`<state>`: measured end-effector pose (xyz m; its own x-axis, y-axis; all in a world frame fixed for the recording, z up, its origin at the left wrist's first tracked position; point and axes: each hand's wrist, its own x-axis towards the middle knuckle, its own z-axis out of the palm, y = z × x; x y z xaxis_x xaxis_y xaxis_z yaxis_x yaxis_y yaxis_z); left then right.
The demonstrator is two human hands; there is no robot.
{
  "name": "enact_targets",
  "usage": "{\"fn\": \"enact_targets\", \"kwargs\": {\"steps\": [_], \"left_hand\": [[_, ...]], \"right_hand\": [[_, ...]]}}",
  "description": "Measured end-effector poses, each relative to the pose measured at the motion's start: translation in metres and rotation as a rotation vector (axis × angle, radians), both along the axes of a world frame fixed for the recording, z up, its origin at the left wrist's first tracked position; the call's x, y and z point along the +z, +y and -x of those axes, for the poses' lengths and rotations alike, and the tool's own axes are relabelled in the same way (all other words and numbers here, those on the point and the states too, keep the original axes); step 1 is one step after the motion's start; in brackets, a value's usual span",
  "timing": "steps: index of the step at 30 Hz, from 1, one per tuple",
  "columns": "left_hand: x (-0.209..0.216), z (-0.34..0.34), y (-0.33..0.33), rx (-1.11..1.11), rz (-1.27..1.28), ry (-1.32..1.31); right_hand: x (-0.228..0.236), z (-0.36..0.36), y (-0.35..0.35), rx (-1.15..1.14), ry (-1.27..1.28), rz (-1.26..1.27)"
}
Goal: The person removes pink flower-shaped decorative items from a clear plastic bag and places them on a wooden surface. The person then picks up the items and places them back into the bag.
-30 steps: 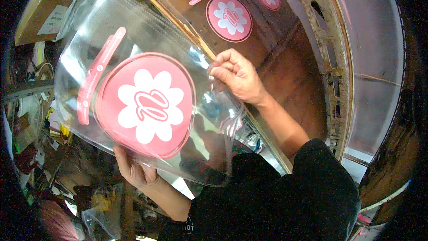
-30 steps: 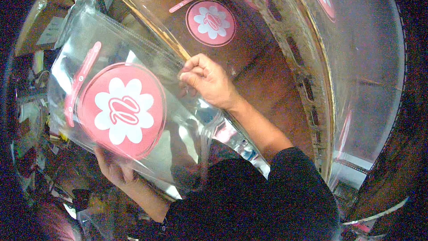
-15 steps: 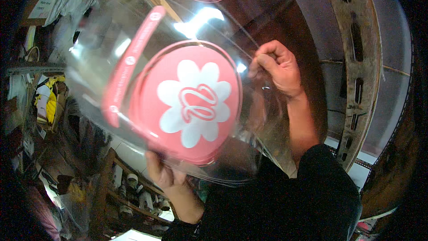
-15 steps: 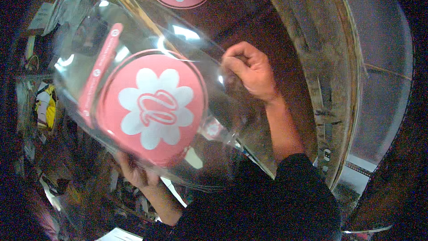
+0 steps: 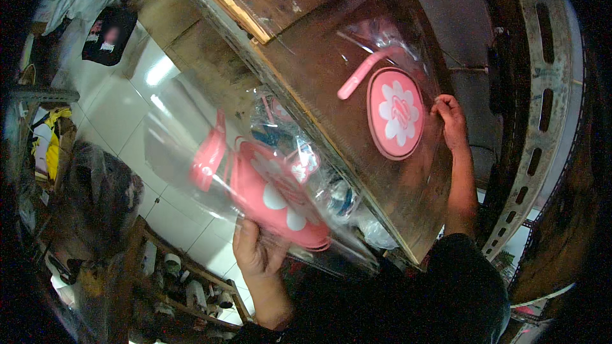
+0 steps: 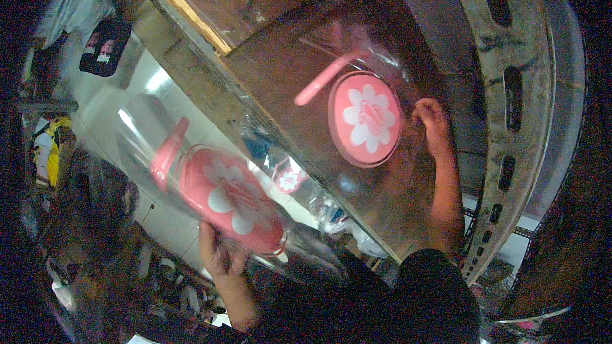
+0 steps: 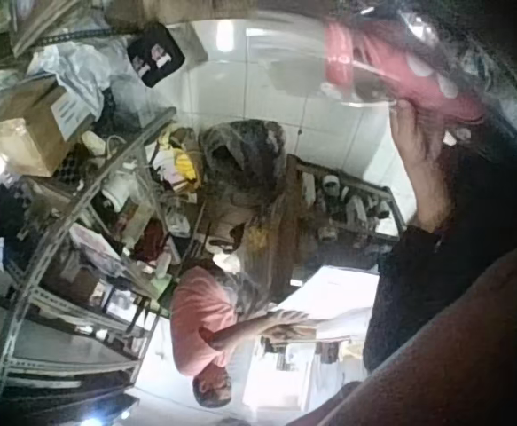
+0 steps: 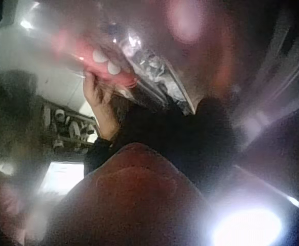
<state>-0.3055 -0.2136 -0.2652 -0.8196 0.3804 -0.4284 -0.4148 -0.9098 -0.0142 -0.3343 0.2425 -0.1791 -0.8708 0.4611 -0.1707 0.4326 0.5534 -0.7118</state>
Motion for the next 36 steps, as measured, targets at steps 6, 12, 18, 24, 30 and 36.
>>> {"fn": "enact_targets", "kwargs": {"steps": [6,12,18,24,30,36], "left_hand": [[-0.019,-0.023,-0.005,0.031,-0.020,0.043],[-0.029,-0.031,-0.002,0.064,-0.004,0.024],[-0.029,-0.034,-0.001,0.068,0.051,-0.035],[-0.038,-0.044,-0.002,0.101,0.029,-0.111],[-0.032,-0.037,0.003,0.046,0.059,-0.121],[-0.032,-0.037,0.002,0.039,0.128,-0.218]], "right_hand": [[-0.048,-0.020,0.136,-0.106,-0.075,-0.430],[-0.079,0.018,0.230,-0.123,-0.085,-0.685],[-0.082,0.070,0.242,-0.158,-0.045,-0.754],[-0.077,0.082,0.112,-0.012,0.125,-0.902],[-0.101,0.063,0.062,0.215,0.025,-0.702],[-0.083,0.026,0.119,0.348,0.018,-0.642]]}}
